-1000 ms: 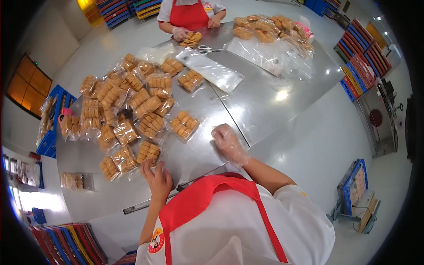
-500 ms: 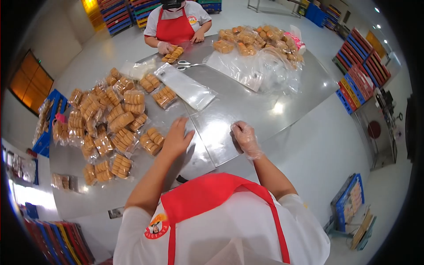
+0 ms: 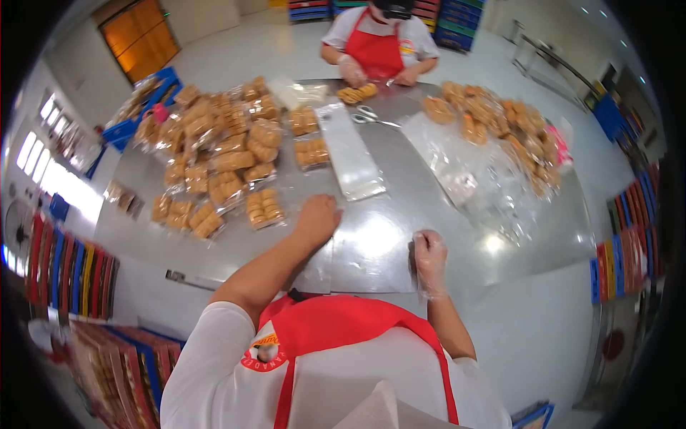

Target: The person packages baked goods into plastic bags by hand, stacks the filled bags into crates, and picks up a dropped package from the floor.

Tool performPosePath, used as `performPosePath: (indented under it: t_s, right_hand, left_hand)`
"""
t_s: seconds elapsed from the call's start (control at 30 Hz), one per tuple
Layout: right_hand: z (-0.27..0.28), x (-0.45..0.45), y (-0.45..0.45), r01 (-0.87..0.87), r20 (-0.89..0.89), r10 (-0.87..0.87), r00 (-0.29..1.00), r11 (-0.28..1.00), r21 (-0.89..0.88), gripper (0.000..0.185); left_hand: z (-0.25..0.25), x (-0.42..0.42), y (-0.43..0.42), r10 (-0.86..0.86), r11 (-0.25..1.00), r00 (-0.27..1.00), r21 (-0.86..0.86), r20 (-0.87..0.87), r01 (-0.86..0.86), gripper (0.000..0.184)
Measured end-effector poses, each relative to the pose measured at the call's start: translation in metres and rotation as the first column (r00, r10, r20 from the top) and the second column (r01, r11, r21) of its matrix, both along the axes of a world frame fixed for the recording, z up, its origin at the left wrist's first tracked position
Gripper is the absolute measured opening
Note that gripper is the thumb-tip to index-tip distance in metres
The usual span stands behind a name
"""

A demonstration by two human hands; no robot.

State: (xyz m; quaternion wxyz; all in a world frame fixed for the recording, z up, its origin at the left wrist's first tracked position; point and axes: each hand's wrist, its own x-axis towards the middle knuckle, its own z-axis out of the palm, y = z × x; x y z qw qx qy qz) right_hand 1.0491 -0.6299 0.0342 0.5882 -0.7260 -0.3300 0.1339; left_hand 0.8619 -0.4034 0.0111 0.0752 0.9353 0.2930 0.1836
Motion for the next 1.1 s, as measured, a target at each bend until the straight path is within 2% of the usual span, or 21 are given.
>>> performPosePath:
  t_s: [0.03, 0.07, 0.13, 0.17, 0.23, 0.27, 0.37, 0.4, 0.53, 0.6, 0.67, 0.77, 0.8, 0.87, 0.9, 0.93, 0.97, 1.0, 1.03, 1.1]
  right_hand:
    - [0.002, -0.002, 0.003, 0.0, -0.05, 0.0, 0.999, 1.0, -0.009, 0.016]
    - [-0.005, -0.001, 0.011, -0.051, 0.054, 0.052, 0.997, 0.998, -0.027, 0.02]
    - [-0.006, -0.023, 0.036, -0.044, 0.333, 0.056, 0.941, 0.998, -0.044, 0.029]
    - [-0.001, -0.035, 0.05, -0.037, 0.468, 0.055, 0.882, 0.998, -0.048, 0.034]
    - [0.001, -0.043, 0.076, -0.202, 0.644, 0.297, 0.705, 0.954, -0.22, 0.048]
    - [0.002, -0.048, 0.087, -0.245, 0.732, 0.363, 0.576, 0.932, -0.268, 0.05]
    - [0.013, -0.055, 0.107, -0.221, 0.725, 0.528, 0.443, 0.848, -0.482, 0.051]
    - [0.014, -0.051, 0.113, -0.228, 0.689, 0.569, 0.449, 0.819, -0.527, 0.051]
    - [0.007, -0.034, 0.127, -0.158, 0.658, 0.571, 0.49, 0.801, -0.577, 0.051]
    - [-0.003, -0.023, 0.131, -0.112, 0.662, 0.515, 0.544, 0.827, -0.551, 0.051]
    - [-0.002, -0.022, 0.132, -0.044, 0.655, 0.446, 0.61, 0.844, -0.535, 0.051]
    - [-0.008, -0.024, 0.135, 0.121, 0.714, 0.257, 0.651, 0.894, -0.432, 0.049]
    - [-0.009, -0.024, 0.133, 0.107, 0.735, 0.202, 0.647, 0.931, -0.35, 0.047]
    - [-0.003, -0.028, 0.123, 0.092, 0.768, 0.081, 0.635, 0.979, -0.18, 0.042]
    - [-0.004, -0.039, 0.112, 0.037, 0.74, 0.081, 0.667, 0.989, -0.141, 0.037]
    - [-0.006, -0.052, 0.099, -0.014, 0.716, 0.075, 0.694, 0.996, -0.091, 0.032]
    - [-0.019, -0.063, 0.084, -0.247, 0.561, 0.242, 0.792, 0.967, -0.069, 0.025]
    - [-0.018, -0.083, 0.073, -0.384, 0.44, 0.425, 0.791, 0.905, -0.184, 0.024]
    - [-0.033, -0.101, 0.073, -0.5, 0.51, 0.593, 0.624, 0.804, -0.323, 0.025]
    - [0.027, -0.148, 0.073, -0.783, 0.078, 0.891, 0.448, 0.433, -0.445, 0.05]
  left_hand:
    - [-0.001, -0.007, -0.01, -0.008, 1.0, 1.0, 0.003, 0.006, 0.008, 0.034]
    - [-0.001, -0.015, -0.02, -0.001, 1.0, 1.0, 0.029, 0.009, 0.0, 0.034]
    - [0.0, -0.022, -0.042, -0.014, 0.997, 1.0, 0.077, 0.021, 0.012, 0.035]
    - [0.002, -0.027, -0.05, -0.028, 0.998, 1.0, 0.062, 0.013, 0.027, 0.036]
    - [0.006, -0.039, -0.064, -0.045, 0.998, 0.999, 0.032, -0.006, 0.045, 0.038]
    - [0.004, -0.045, -0.069, -0.076, 0.995, 0.997, 0.072, 0.025, 0.074, 0.041]
    - [0.004, -0.064, -0.082, -0.115, 0.992, 0.993, 0.057, 0.009, 0.115, 0.037]
    - [0.004, -0.071, -0.085, -0.143, 0.989, 0.989, 0.051, 0.037, 0.141, 0.04]
    - [0.017, -0.105, -0.089, -0.247, 0.969, 0.968, -0.008, -0.041, 0.247, 0.042]
    - [0.036, -0.128, -0.087, -0.346, 0.938, 0.934, -0.043, -0.086, 0.343, 0.04]
    - [0.03, -0.151, -0.077, -0.413, 0.911, 0.891, -0.096, -0.192, 0.401, 0.037]
    - [0.024, -0.183, -0.058, -0.483, 0.874, 0.804, -0.13, -0.347, 0.469, 0.03]
    - [0.023, -0.19, -0.052, -0.501, 0.861, 0.77, -0.136, -0.394, 0.49, 0.028]
    - [0.04, -0.195, -0.045, -0.348, 0.935, 0.923, -0.131, -0.162, 0.33, 0.019]
    - [0.051, -0.198, -0.044, -0.262, 0.955, 0.964, -0.153, -0.044, 0.252, 0.016]
    - [0.064, -0.197, -0.041, -0.082, 0.905, 0.976, -0.395, 0.2, 0.157, 0.012]
    - [0.081, -0.192, -0.036, 0.158, 0.773, 0.913, -0.622, 0.376, 0.123, 0.009]
    - [0.098, -0.186, -0.032, 0.422, 0.574, 0.786, -0.805, 0.451, 0.153, 0.006]
    - [0.114, -0.181, -0.026, 0.46, 0.491, 0.704, -0.815, 0.541, 0.306, 0.006]
    - [0.139, -0.177, -0.023, 0.589, 0.3, 0.512, -0.758, 0.625, 0.58, 0.006]
